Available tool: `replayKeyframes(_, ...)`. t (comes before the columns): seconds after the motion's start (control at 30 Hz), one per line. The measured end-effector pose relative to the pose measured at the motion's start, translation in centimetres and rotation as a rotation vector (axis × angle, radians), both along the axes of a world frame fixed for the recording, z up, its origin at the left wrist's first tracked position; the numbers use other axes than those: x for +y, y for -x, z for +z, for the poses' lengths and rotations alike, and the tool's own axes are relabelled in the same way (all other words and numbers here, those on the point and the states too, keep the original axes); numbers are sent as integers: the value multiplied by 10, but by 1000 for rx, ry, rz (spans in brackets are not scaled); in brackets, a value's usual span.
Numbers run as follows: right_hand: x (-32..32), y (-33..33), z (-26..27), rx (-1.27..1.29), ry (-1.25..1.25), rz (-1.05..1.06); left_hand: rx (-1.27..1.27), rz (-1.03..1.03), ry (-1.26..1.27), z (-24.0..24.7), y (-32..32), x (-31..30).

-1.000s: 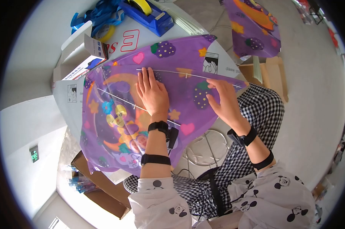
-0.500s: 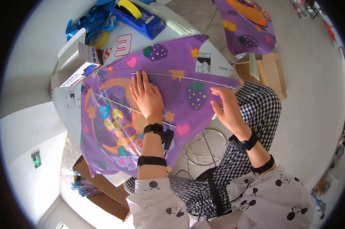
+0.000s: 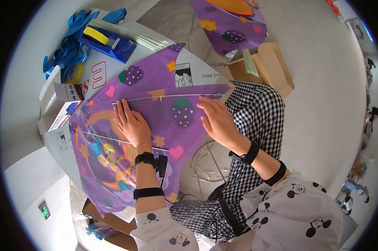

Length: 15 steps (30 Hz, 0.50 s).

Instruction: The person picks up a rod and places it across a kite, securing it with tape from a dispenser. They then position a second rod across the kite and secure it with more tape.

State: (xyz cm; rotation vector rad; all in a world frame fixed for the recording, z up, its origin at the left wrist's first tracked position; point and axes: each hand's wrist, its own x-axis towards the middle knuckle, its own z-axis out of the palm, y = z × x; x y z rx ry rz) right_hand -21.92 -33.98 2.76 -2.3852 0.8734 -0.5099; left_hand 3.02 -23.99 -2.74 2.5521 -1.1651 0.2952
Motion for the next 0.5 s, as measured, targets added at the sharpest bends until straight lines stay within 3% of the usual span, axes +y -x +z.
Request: replayKeyframes(0.5, -11, -4, -5, -49, 30, -54, -12, -19, 11, 3, 1, -1)
